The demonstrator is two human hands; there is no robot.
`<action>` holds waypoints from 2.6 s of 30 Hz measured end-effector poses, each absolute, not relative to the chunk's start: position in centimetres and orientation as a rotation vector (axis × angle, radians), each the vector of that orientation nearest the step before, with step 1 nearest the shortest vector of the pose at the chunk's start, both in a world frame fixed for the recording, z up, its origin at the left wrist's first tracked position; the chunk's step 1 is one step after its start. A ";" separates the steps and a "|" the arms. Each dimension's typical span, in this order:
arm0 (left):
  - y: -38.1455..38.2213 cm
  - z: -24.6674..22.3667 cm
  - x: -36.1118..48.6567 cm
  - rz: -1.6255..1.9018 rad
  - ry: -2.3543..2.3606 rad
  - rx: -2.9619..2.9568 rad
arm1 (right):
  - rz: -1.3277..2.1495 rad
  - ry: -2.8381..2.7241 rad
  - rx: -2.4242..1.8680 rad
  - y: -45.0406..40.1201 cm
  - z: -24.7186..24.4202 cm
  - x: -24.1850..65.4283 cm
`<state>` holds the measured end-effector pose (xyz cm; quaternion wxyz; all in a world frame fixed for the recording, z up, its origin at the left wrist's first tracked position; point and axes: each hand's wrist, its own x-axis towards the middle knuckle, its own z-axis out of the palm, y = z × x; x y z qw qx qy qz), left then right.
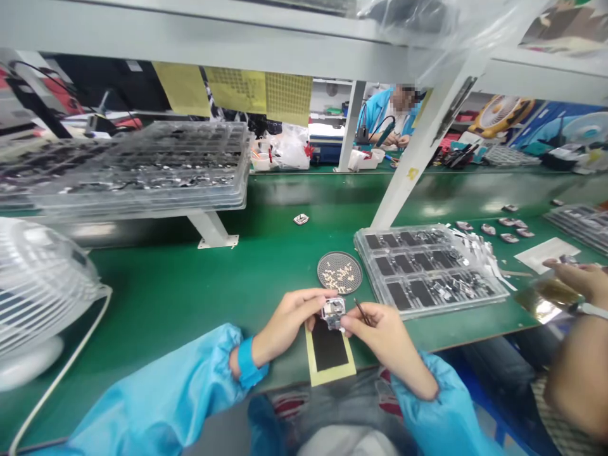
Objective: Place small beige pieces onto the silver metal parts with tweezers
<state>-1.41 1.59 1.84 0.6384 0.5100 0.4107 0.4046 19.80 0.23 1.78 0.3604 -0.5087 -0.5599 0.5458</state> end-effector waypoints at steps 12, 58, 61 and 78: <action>1.0 1.3 -1.0 0.884 1.018 1.362 | 1.243 -1.431 -1.435 1.0 0.9 19.2; 0.1 1.0 -0.3 1.008 1.143 1.450 | 1.345 -1.232 -1.163 0.8 0.0 16.4; -0.1 0.7 -0.3 1.028 1.166 1.460 | 1.338 -1.228 -1.160 0.8 -0.2 16.1; 0.3 0.9 0.0 0.997 1.231 1.577 | 0.836 -1.835 -1.062 2.2 2.6 19.4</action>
